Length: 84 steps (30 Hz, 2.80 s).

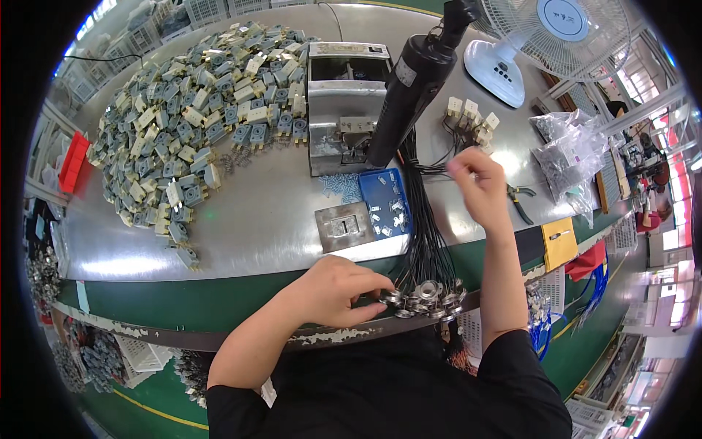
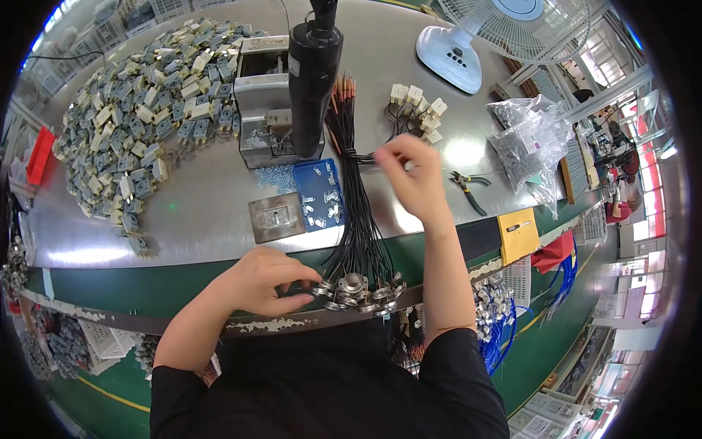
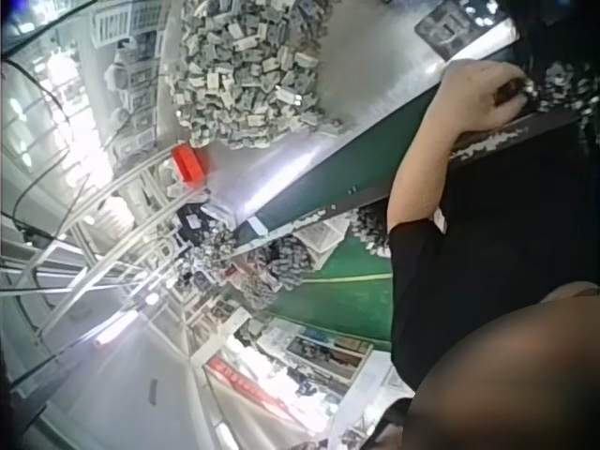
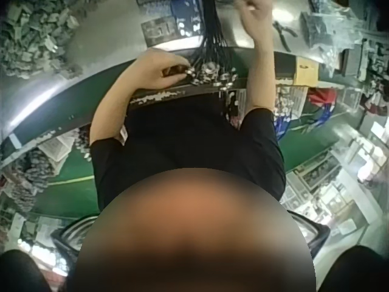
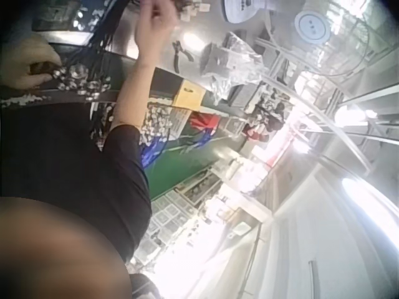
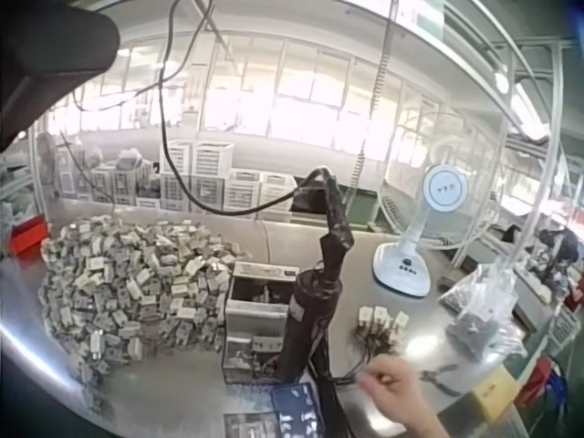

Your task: Assemble small electronic components by attaching plates and wires using an electric screwdriver.

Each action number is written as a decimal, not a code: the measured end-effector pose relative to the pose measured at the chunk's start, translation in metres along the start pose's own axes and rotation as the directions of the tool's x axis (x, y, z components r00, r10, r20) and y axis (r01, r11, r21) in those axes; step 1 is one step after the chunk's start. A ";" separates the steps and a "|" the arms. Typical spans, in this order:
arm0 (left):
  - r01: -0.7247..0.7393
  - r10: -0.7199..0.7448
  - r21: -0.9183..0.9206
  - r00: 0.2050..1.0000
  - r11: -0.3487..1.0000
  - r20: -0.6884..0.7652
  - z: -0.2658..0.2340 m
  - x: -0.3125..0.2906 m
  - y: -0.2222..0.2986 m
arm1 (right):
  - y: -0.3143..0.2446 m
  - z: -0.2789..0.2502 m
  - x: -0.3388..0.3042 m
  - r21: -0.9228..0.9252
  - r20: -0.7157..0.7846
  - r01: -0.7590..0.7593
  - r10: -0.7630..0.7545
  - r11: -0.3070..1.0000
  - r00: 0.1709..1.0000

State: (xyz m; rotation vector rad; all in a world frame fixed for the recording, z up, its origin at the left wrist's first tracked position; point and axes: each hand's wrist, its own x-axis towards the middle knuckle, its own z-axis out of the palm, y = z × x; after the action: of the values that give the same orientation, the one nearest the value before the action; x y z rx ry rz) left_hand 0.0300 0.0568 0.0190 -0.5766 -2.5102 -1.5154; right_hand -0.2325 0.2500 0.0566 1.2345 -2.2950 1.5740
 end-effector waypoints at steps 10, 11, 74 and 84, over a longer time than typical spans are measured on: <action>0.032 -0.058 0.311 0.996 0.950 0.072 -0.001 -0.007 -0.009 | -0.021 0.021 0.003 -0.167 0.393 0.016 0.051 0.986 0.918; 0.014 -0.020 0.274 1.000 0.962 0.019 -0.008 -0.006 -0.006 | -0.024 0.020 0.004 -0.174 0.383 -0.022 0.088 0.985 0.920; -0.007 -0.310 -0.906 0.939 0.423 -0.152 -0.039 -0.015 -0.021 | -0.091 0.078 0.004 0.318 0.558 0.127 -0.294 0.940 0.776; -0.130 -0.269 -0.779 0.894 0.613 -0.360 -0.025 -0.011 -0.032 | -0.088 0.084 -0.002 0.355 0.511 0.237 -0.400 0.904 0.760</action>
State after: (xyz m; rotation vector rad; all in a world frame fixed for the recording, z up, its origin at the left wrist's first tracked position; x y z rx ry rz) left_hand 0.0254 0.0193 0.0012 -0.1501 -1.4244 -2.4474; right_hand -0.1441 0.1699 0.0823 2.3184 -1.9951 1.5686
